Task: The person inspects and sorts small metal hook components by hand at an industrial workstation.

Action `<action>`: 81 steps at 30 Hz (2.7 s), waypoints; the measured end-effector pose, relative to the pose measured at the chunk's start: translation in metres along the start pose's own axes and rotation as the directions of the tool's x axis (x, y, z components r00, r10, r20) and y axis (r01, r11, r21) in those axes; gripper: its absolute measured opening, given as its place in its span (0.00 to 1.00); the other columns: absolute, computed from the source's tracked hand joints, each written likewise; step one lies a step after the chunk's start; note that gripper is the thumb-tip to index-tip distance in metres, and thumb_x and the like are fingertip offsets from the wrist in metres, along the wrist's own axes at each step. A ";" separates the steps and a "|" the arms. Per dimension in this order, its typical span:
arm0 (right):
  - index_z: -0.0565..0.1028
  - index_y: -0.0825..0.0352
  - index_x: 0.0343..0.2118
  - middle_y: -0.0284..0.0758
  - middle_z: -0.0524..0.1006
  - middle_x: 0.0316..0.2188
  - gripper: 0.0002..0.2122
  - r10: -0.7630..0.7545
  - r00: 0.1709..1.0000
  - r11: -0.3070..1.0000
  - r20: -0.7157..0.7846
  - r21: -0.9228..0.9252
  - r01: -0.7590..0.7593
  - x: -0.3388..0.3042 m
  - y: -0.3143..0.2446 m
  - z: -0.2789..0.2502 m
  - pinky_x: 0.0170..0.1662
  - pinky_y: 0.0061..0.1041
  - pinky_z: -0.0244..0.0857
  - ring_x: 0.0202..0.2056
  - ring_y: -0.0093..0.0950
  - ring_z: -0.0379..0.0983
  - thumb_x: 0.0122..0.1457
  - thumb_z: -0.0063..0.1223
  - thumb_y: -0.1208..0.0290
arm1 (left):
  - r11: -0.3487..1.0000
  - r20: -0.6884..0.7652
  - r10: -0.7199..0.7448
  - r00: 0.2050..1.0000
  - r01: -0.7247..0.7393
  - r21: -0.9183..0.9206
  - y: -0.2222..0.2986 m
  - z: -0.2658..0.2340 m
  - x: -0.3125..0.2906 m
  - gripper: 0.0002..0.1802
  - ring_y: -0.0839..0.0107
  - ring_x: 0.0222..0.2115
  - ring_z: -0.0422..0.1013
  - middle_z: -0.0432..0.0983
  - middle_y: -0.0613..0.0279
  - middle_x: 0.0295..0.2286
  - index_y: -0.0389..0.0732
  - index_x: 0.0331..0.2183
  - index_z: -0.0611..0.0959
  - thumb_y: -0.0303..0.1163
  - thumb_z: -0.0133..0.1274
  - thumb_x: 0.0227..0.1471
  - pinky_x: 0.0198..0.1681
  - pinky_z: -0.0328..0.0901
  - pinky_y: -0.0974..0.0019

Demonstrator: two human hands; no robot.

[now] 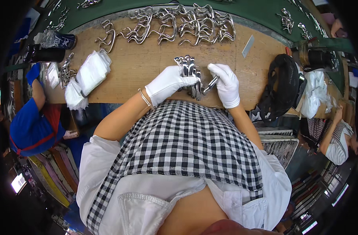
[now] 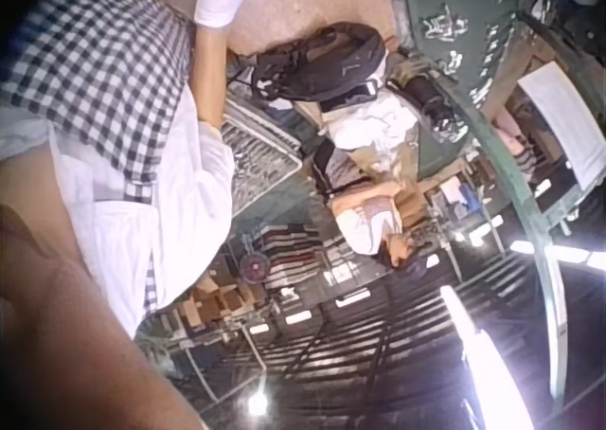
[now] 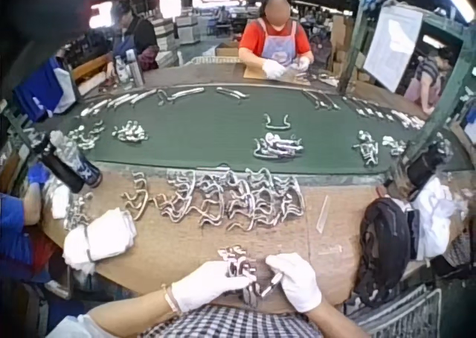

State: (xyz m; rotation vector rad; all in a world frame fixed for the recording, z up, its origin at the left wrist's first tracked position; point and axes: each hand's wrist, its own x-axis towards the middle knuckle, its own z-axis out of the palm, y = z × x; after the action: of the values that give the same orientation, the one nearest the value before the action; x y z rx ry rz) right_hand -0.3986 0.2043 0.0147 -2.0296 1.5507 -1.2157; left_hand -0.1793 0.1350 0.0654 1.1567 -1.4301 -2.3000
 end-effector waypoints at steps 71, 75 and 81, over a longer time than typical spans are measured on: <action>0.70 0.66 0.51 0.39 0.75 0.46 0.16 0.268 0.647 -0.635 0.714 0.636 -0.439 0.068 -0.035 0.020 0.49 0.39 0.67 0.46 0.33 0.72 0.65 0.35 0.67 | 0.882 -0.027 0.454 0.891 -0.445 0.154 0.024 -0.011 0.015 0.24 0.79 0.39 0.72 0.79 0.66 0.39 0.37 0.43 0.81 0.27 0.68 0.40 0.46 0.67 0.70; 0.73 0.66 0.44 0.35 0.76 0.40 0.10 0.361 0.582 -0.496 0.729 0.679 -0.542 0.069 -0.020 0.025 0.48 0.35 0.66 0.43 0.31 0.72 0.60 0.46 0.73 | 0.498 0.044 0.785 0.618 -0.671 0.549 0.009 -0.018 0.026 0.25 0.68 0.42 0.70 0.76 0.63 0.38 0.42 0.40 0.81 0.29 0.70 0.35 0.48 0.65 0.65; 0.72 0.68 0.46 0.38 0.77 0.41 0.12 0.399 0.603 -0.470 0.691 0.718 -0.513 0.072 -0.018 0.027 0.48 0.38 0.68 0.43 0.33 0.74 0.60 0.44 0.75 | 0.248 0.010 0.900 0.436 -0.530 0.811 -0.007 -0.025 0.031 0.33 0.64 0.42 0.67 0.72 0.63 0.39 0.43 0.39 0.76 0.35 0.75 0.27 0.48 0.63 0.63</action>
State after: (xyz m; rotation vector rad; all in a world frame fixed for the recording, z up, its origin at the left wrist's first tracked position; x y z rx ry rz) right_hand -0.3620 0.1399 0.0421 -0.0544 0.5878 -1.1080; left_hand -0.1810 0.1050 0.0384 0.7269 -2.0883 -0.6509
